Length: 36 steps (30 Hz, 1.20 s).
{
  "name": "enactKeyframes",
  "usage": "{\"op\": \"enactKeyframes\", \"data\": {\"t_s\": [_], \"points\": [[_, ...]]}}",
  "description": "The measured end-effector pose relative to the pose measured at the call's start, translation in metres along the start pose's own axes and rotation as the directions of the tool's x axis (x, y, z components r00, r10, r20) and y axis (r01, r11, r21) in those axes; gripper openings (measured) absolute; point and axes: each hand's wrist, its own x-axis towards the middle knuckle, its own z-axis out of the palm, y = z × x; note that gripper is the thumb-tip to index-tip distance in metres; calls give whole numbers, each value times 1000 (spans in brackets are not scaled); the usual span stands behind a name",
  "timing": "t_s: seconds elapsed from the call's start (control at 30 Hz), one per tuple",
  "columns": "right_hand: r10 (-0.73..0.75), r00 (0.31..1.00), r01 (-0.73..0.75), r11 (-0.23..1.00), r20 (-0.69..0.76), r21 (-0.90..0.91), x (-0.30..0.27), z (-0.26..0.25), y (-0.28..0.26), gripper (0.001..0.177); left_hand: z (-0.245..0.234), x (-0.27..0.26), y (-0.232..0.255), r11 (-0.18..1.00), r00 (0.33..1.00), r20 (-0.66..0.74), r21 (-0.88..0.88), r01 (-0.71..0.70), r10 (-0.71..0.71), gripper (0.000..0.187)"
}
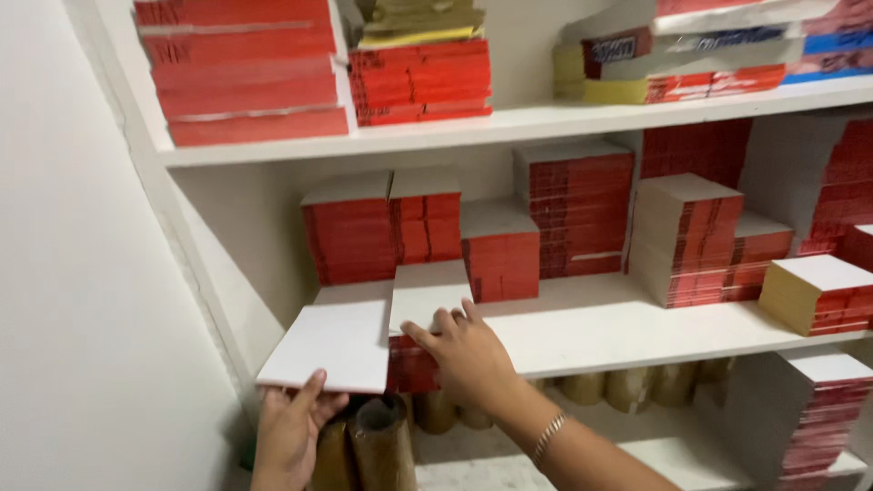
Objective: The person repeatedly picks up stacks of white and red papers from a shelf, moves them to a lower surface, and flips through the pages. They then return the papers to the shelf, stacking them neatly. The person also handles a yellow notepad, flipping through its pages before placing it on the shelf.
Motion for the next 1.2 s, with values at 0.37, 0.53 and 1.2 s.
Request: {"op": "enactKeyframes", "data": {"t_s": [0.37,0.53,1.2], "points": [[93,917,-94,995,387,-17,11,-43,-18,89,7,-4,2,997,986,-156,64,-42,51,85],[96,901,-86,995,423,-43,11,-48,-18,90,25,-14,24,965,982,-188,258,36,13,86],[123,894,-79,990,432,-117,10,-72,-30,91,37,1,26,917,986,-168,394,63,4,85]]}}
